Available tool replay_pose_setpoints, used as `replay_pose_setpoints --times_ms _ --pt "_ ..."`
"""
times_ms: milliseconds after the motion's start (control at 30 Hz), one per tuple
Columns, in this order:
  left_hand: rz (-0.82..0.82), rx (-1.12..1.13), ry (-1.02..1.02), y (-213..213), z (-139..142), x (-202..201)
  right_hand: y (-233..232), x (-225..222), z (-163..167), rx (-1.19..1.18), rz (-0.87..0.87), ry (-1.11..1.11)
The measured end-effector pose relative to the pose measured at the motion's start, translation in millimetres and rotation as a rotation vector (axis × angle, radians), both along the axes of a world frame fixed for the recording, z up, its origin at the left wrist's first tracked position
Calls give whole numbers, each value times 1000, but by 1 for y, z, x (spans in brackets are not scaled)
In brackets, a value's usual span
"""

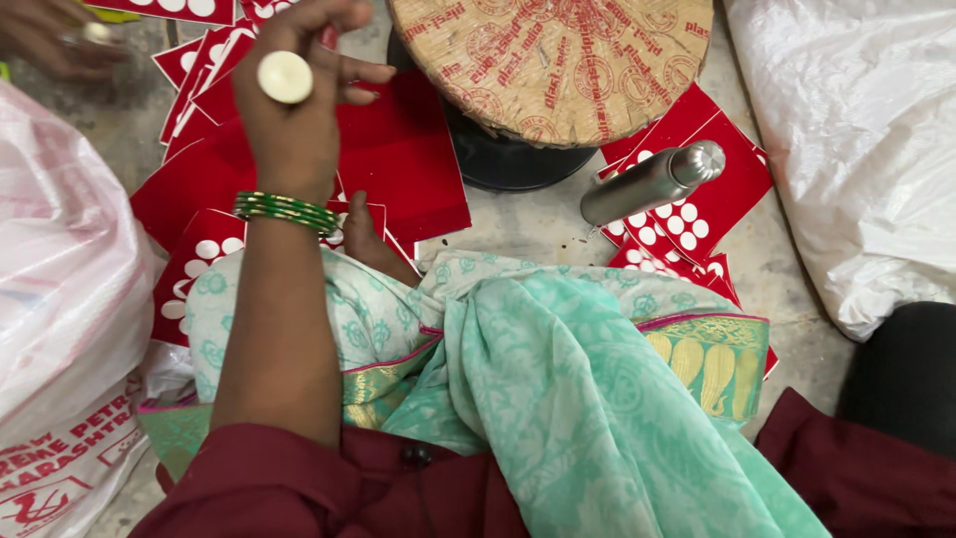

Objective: The person sits on the floor attaching white round foam discs to red cards. They hold a card in one hand, peel a red adhesive disc, press a white disc onto the card, and set finished cards on a pile beside them, repeating this for card after card.

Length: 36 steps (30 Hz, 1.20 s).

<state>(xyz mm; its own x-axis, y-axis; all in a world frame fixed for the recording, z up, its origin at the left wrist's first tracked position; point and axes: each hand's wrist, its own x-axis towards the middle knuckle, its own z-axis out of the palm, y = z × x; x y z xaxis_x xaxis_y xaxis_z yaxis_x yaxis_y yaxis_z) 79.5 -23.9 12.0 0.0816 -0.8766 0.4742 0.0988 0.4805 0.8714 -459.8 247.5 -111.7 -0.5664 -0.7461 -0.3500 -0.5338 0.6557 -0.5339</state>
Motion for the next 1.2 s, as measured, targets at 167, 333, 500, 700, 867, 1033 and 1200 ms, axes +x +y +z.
replay_pose_setpoints --times_ms 167,333,500,700,867,1033,1200 --pt "40 8 15 -6 0 7 -17 -15 -9 65 18 2" --pt "40 39 5 -8 -3 8 -33 -21 -10 114 30 14" --pt "42 56 -11 -9 -8 7 -58 -47 -7 119 50 24" --pt "17 31 -46 -6 -12 4 -69 -88 12 -150 102 2" --pt "-18 85 -89 -5 -14 -16 -175 -90 40 -346 -49 -344" --pt "-32 174 -149 -6 -8 -27 -246 -60 26 61 -140 -56" --pt "-51 225 -181 -19 -8 -33 -266 -45 2 40 -131 157"
